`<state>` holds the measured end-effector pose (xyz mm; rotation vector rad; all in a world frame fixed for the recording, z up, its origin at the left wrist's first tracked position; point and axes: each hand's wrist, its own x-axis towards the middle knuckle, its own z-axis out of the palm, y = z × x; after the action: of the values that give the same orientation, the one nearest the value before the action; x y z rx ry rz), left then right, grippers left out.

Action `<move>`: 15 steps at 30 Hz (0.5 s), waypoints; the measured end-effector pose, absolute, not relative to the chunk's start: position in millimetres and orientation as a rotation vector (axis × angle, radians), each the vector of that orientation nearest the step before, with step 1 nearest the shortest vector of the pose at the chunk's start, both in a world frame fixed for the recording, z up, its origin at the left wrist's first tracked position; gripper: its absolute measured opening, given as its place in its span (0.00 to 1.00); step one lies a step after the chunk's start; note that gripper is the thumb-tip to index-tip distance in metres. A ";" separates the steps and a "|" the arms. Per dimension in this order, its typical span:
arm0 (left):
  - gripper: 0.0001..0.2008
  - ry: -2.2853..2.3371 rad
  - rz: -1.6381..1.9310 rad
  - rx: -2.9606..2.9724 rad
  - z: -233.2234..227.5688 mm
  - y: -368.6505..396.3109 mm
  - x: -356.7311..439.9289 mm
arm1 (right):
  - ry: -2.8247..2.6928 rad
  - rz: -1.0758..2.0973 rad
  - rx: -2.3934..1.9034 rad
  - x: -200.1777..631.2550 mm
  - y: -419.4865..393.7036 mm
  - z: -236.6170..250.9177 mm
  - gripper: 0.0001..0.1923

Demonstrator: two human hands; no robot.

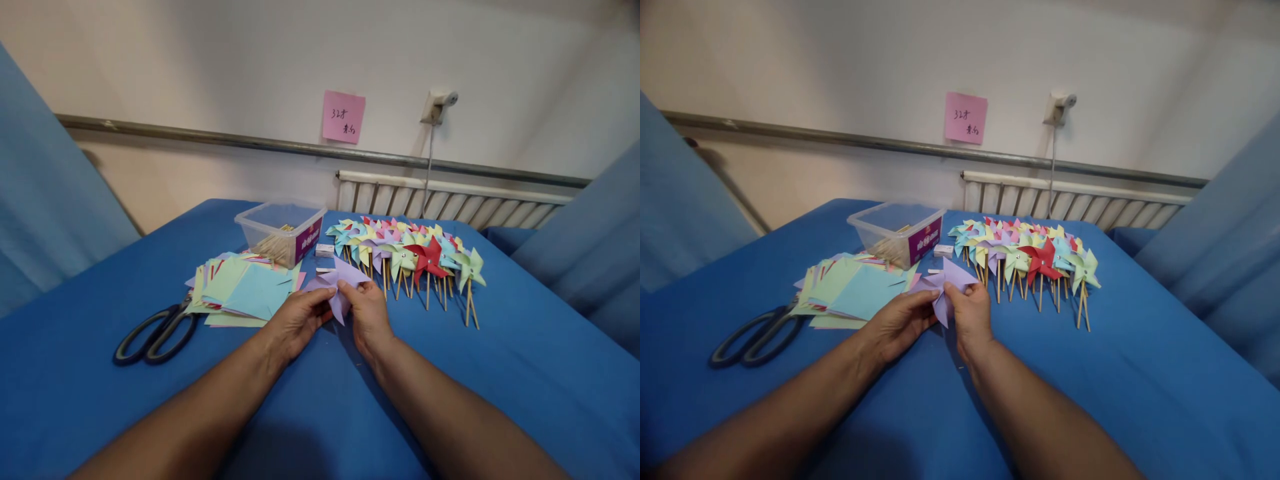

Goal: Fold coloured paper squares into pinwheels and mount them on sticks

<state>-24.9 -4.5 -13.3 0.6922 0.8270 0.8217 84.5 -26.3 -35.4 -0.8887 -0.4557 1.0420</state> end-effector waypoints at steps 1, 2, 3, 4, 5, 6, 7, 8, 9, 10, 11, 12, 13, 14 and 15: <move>0.10 0.835 0.836 0.691 -13.6 -4.6 -23.7 | -0.467 1.047 -0.873 82.8 -26.6 -35.8 0.18; 0.12 0.836 0.851 0.689 -13.6 -4.7 -22.8 | -0.477 1.049 -0.857 81.3 -26.7 -36.0 0.19; 0.13 0.835 0.865 0.689 -13.6 -4.8 -22.1 | -0.483 1.048 -0.846 80.2 -26.8 -36.3 0.20; 0.14 0.834 0.877 0.691 -13.7 -5.0 -21.5 | -0.484 1.046 -0.840 79.3 -26.8 -36.4 0.20; 0.14 0.836 0.886 0.694 -14.0 -5.1 -21.1 | -0.485 1.045 -0.839 78.8 -26.8 -36.6 0.20; 0.14 0.841 0.894 0.698 -14.3 -5.1 -20.8 | -0.489 1.048 -0.840 78.5 -26.8 -36.7 0.19; 0.14 0.847 0.900 0.703 -14.7 -5.0 -20.6 | -0.498 1.053 -0.840 78.6 -26.8 -36.8 0.19; 0.14 0.852 0.906 0.705 -15.2 -4.7 -20.6 | -0.512 1.059 -0.836 79.0 -26.8 -36.9 0.19; 0.13 0.855 0.911 0.704 -15.5 -4.1 -20.9 | -0.530 1.063 -0.828 79.9 -26.9 -36.9 0.19; 0.13 0.856 0.914 0.700 -15.5 -3.2 -21.5 | -0.549 1.063 -0.823 81.2 -27.2 -37.0 0.19; 0.13 0.854 0.915 0.691 -15.2 -1.9 -22.4 | -0.571 1.057 -0.832 82.9 -27.5 -37.1 0.19; 0.13 0.848 0.915 0.677 -14.3 -0.4 -23.8 | -0.598 1.046 -0.853 84.9 -27.8 -37.2 0.19; 0.13 0.844 0.914 0.658 -12.9 1.3 -25.6 | -0.632 1.027 -0.887 87.3 -28.1 -37.5 0.19; 0.14 0.841 0.914 0.638 -11.0 3.1 -27.7 | -0.672 0.998 -0.926 89.7 -28.4 -37.8 0.19; 0.14 0.841 0.917 0.617 -8.8 4.9 -30.0 | -0.718 0.957 -0.960 92.2 -28.7 -38.1 0.20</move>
<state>-30.0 4.9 -8.8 0.6169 0.8409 0.9165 92.2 -28.7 -38.1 -0.9597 -0.7185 0.9570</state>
